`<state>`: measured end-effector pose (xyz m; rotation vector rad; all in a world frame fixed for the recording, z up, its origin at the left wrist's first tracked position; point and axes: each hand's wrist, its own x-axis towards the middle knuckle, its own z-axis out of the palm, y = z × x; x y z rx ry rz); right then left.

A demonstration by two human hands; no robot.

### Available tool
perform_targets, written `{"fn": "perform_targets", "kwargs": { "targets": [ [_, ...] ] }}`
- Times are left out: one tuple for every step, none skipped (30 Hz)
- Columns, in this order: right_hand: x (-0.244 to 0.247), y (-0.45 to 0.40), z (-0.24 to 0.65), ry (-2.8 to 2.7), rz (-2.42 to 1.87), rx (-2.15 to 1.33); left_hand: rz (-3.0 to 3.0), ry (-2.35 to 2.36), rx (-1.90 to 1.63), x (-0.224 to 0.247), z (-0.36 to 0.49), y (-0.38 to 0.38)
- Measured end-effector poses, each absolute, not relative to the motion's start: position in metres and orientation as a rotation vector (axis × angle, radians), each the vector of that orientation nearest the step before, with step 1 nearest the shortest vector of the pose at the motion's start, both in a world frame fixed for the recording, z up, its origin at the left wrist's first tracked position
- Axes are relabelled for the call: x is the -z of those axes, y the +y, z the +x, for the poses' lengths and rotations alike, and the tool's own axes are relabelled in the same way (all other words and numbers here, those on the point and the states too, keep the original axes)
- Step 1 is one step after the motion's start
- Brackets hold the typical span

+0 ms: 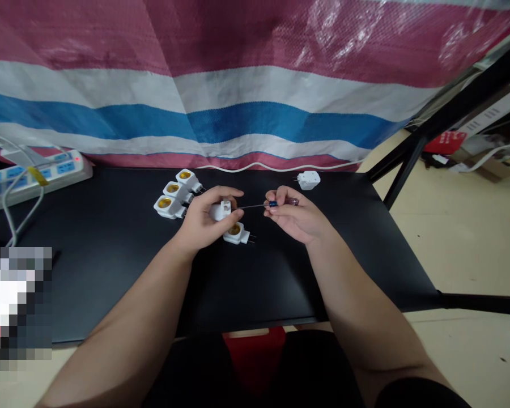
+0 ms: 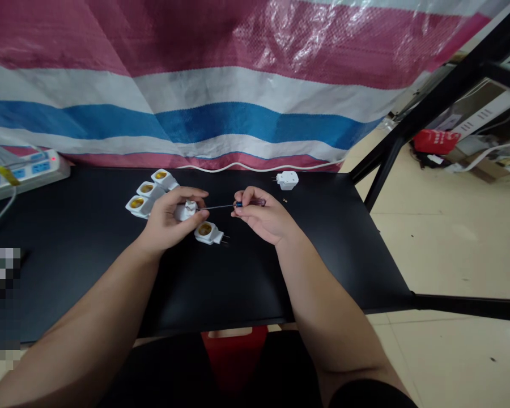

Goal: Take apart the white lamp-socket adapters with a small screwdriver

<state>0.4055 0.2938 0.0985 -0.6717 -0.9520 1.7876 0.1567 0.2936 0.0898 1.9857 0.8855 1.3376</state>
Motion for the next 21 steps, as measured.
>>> {"fn": "perform_targets", "kwargs": {
  "targets": [
    [-0.098,0.294,0.405,-0.930,-0.689,-1.780,1.983,0.881,-1.340,-0.090,0.157,0.294],
    [-0.097,0.295,0.404,-0.910,-0.706,-1.773,1.984,0.882,-1.337,-0.090,0.157,0.293],
    [-0.097,0.296,0.404,-0.889,-0.720,-1.765,1.990,0.887,-1.328,-0.090,0.157,0.293],
    [-0.096,0.296,0.402,-0.867,-0.732,-1.760,2.002,0.891,-1.320,-0.091,0.157,0.293],
    [-0.095,0.296,0.401,-0.840,-0.739,-1.753,2.019,0.894,-1.312,-0.091,0.157,0.294],
    [-0.095,0.297,0.400,-0.812,-0.743,-1.744,2.040,0.892,-1.305,-0.092,0.157,0.294],
    [-0.094,0.297,0.398,-0.792,-0.744,-1.731,2.062,0.890,-1.301,-0.092,0.157,0.294],
    [-0.094,0.297,0.397,-0.783,-0.745,-1.713,2.082,0.889,-1.300,-0.093,0.157,0.294],
    [-0.094,0.297,0.396,-0.788,-0.743,-1.694,2.099,0.890,-1.305,-0.093,0.157,0.295],
    [-0.094,0.297,0.396,-0.810,-0.739,-1.682,2.116,0.894,-1.310,-0.093,0.157,0.295],
    [-0.095,0.296,0.395,-0.842,-0.730,-1.678,2.137,0.896,-1.309,-0.094,0.157,0.295],
    [-0.095,0.295,0.395,-0.879,-0.715,-1.684,2.160,0.897,-1.302,-0.094,0.156,0.296],
    [-0.096,0.294,0.395,-0.913,-0.695,-1.694,2.186,0.895,-1.293,-0.094,0.156,0.296],
    [-0.096,0.292,0.395,-0.939,-0.674,-1.702,2.209,0.891,-1.283,-0.095,0.155,0.296],
    [-0.096,0.291,0.395,-0.961,-0.657,-1.706,2.230,0.886,-1.275,-0.095,0.155,0.296],
    [-0.096,0.290,0.395,-0.980,-0.651,-1.701,2.247,0.884,-1.269,-0.096,0.154,0.296],
    [-0.097,0.290,0.396,-1.002,-0.659,-1.689,2.260,0.885,-1.272,-0.096,0.154,0.297],
    [-0.098,0.290,0.397,-1.039,-0.686,-1.666,2.272,0.886,-1.281,-0.097,0.153,0.297],
    [-0.099,0.291,0.400,-1.091,-0.736,-1.611,2.282,0.889,-1.296,-0.097,0.153,0.297],
    [-0.102,0.292,0.403,-1.151,-0.805,-1.508,2.288,0.896,-1.314,-0.098,0.153,0.297],
    [-0.106,0.294,0.407,-1.227,-0.879,-1.376,2.286,0.906,-1.335,-0.098,0.152,0.297]
  ]
}}
